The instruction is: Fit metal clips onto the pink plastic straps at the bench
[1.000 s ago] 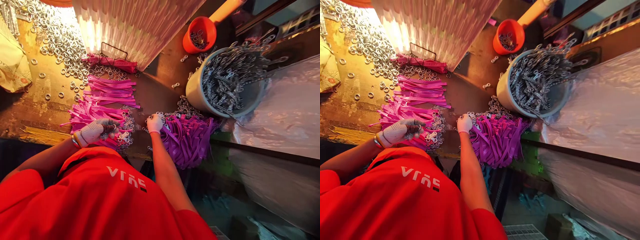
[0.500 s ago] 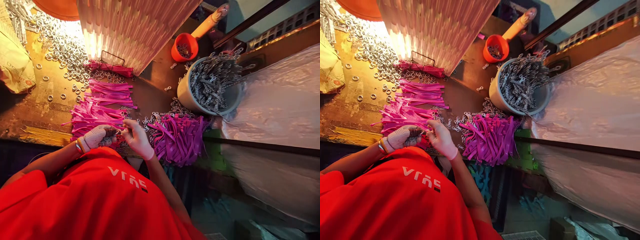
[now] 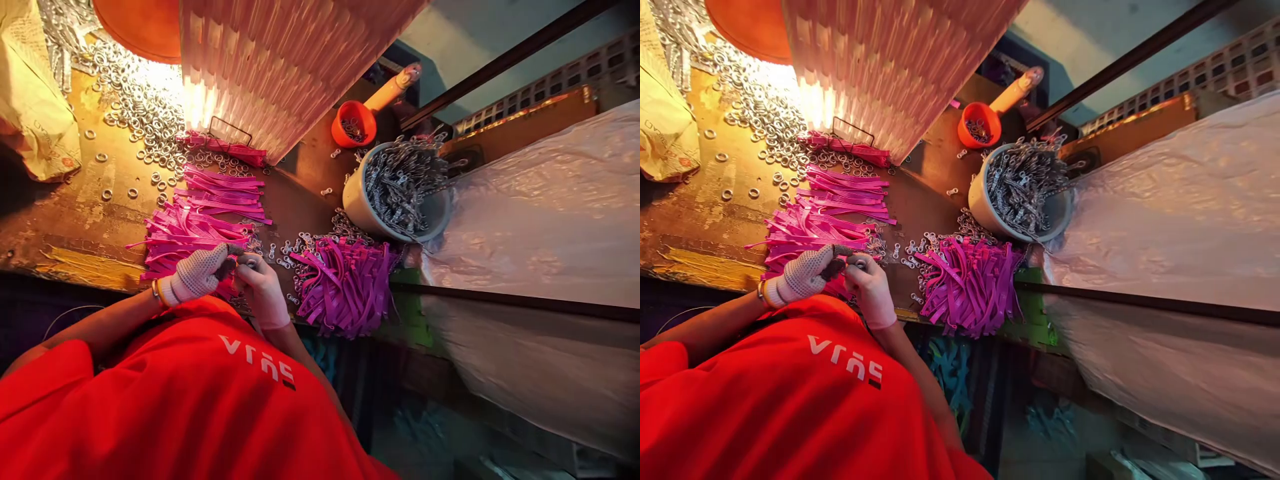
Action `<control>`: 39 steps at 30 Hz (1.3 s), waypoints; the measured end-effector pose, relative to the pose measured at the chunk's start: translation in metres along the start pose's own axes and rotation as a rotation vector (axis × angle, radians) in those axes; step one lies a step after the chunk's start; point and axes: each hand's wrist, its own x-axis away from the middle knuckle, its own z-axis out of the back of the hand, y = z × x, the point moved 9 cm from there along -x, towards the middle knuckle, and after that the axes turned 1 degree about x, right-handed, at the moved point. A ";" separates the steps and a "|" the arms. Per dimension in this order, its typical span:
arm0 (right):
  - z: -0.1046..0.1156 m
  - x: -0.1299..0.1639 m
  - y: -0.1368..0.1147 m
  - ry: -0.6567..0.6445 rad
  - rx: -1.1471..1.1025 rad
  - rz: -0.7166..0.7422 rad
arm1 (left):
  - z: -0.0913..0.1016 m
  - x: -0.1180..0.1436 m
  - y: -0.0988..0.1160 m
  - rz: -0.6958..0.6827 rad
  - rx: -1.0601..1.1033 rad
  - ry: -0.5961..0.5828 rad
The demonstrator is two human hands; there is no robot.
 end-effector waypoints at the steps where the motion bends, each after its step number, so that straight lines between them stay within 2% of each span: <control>1: 0.001 0.001 -0.001 0.009 0.027 0.020 | 0.000 0.001 0.000 -0.002 0.022 -0.015; 3: 0.006 0.004 -0.012 0.063 0.163 0.114 | -0.001 0.004 -0.002 0.009 0.061 -0.057; 5: 0.010 0.009 -0.029 0.122 0.330 0.238 | -0.009 0.008 -0.006 0.076 0.149 -0.144; 8: 0.010 0.015 -0.049 0.123 0.464 0.350 | -0.021 0.013 -0.010 0.192 0.291 -0.234; 13: 0.010 0.014 -0.053 0.105 0.537 0.404 | -0.037 0.014 -0.012 0.272 0.469 -0.331; 15: 0.012 0.014 -0.051 0.123 0.566 0.453 | -0.042 0.015 -0.019 0.319 0.567 -0.334; 18: 0.007 0.018 -0.051 0.106 0.627 0.589 | -0.044 0.012 -0.035 0.385 0.661 -0.260; 20: -0.002 0.022 -0.047 0.002 0.631 0.611 | -0.036 0.003 -0.044 0.321 0.517 -0.155; 22: 0.000 0.024 -0.043 -0.037 0.538 0.522 | -0.017 -0.008 -0.045 0.198 0.309 0.006; 24: 0.014 0.026 -0.042 0.042 0.368 0.400 | 0.007 -0.015 -0.039 0.081 0.123 0.183; 26: 0.025 0.027 -0.042 0.094 0.214 0.315 | 0.021 -0.018 -0.034 0.046 0.041 0.246; 28: 0.027 0.026 -0.044 0.088 0.148 0.269 | 0.017 -0.017 -0.033 0.102 0.084 0.112; 31: 0.026 0.019 -0.045 0.119 0.215 0.240 | -0.007 -0.003 -0.033 0.274 0.438 -0.158; 34: 0.022 0.015 -0.042 0.164 0.331 0.234 | -0.017 0.008 -0.026 0.340 0.689 -0.225; 36: 0.019 0.014 -0.037 0.175 0.396 0.235 | -0.020 0.010 -0.021 0.313 0.635 -0.255; 39: 0.015 0.013 -0.031 0.170 0.527 0.270 | -0.018 0.008 -0.015 0.217 0.373 -0.224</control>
